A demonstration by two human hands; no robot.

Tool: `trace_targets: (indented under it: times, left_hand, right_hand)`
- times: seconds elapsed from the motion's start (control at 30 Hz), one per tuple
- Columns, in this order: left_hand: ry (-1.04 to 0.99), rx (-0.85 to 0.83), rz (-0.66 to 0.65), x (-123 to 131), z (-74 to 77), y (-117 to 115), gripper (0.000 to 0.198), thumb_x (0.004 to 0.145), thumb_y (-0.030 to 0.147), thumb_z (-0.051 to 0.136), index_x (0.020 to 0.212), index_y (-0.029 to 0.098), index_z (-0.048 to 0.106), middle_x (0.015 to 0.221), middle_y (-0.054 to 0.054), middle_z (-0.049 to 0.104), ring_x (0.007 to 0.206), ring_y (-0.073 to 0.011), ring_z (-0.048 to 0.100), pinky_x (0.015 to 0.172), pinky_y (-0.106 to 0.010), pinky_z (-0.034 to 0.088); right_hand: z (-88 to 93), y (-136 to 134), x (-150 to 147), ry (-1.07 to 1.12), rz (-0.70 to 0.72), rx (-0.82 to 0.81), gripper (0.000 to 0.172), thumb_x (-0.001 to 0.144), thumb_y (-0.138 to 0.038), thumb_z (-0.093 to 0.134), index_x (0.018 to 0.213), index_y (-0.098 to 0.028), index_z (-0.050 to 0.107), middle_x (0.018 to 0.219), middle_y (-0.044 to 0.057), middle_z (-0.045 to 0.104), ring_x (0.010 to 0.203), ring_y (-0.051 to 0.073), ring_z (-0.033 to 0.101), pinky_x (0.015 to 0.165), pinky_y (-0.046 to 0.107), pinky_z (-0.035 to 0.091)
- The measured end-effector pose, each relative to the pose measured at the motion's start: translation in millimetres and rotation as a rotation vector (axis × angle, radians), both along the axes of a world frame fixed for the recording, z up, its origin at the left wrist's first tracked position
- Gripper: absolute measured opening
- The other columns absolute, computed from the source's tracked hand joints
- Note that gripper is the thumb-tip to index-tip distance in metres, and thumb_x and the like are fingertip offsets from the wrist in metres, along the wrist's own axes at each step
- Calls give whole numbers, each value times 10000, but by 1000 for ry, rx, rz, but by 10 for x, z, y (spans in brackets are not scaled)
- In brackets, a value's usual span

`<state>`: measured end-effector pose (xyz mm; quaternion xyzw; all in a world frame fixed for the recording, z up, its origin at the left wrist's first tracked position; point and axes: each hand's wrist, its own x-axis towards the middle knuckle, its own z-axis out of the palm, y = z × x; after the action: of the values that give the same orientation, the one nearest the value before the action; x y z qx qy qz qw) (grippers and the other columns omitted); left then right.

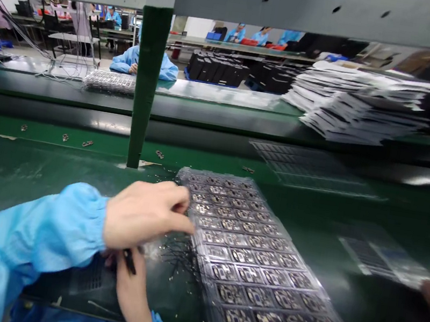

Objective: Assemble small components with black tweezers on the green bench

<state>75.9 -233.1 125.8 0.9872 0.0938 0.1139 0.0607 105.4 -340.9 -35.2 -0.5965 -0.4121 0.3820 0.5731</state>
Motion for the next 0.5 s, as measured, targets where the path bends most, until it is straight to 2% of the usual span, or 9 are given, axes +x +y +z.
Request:
trace_targets:
  times: [0.07, 0.13, 0.23, 0.3, 0.4, 0.5]
  left_hand:
    - [-88, 0, 45, -401, -165, 3, 242, 915, 211, 505, 1058, 310, 674, 930, -28, 547, 798, -158, 503, 608, -239, 406]
    - [-188, -86, 116, -703, -456, 4, 260, 923, 184, 491, 1022, 315, 693, 947, -30, 555, 812, -147, 490, 672, -244, 422]
    - [-286, -298, 184, -960, -950, 13, 279, 928, 153, 478, 947, 281, 725, 956, -42, 570, 839, -129, 504, 748, -239, 449]
    - [-349, -403, 212, -1036, -1201, 14, 266, 916, 146, 495, 900, 251, 739, 924, -49, 583, 825, -128, 513, 741, -235, 459]
    - [-417, -484, 220, -1084, -1384, 4, 297, 894, 90, 480, 875, 223, 745, 902, -55, 613, 812, -134, 523, 725, -238, 462]
    - [-431, -561, 228, -1109, -1413, -2, 378, 874, 31, 411, 886, 216, 740, 909, -53, 639, 824, -139, 547, 744, -252, 462]
  right_hand:
    - [-34, 41, 37, 206, -87, -15, 365, 888, -486, 490, 1009, -172, 632, 704, 37, 682, 590, 168, 646, 586, 285, 552]
    - [-44, 76, 95, 436, -125, -45, 438, 833, -528, 581, 1101, -181, 589, 864, 62, 693, 656, 171, 658, 574, 286, 563]
    - [-24, 118, 176, 599, -60, -126, 542, 766, -503, 689, 1190, -196, 551, 961, 79, 688, 784, 187, 664, 645, 298, 572]
    - [-3, 140, 198, 617, 25, -169, 585, 706, -440, 769, 1193, -198, 555, 962, 74, 693, 786, 170, 657, 700, 284, 561]
    - [19, 155, 179, 595, 102, -181, 604, 645, -352, 829, 1171, -206, 570, 923, 47, 694, 718, 129, 638, 727, 252, 540]
    - [19, 155, 137, 548, 94, -161, 573, 658, -327, 818, 1164, -216, 572, 910, 35, 686, 721, 130, 642, 746, 262, 539]
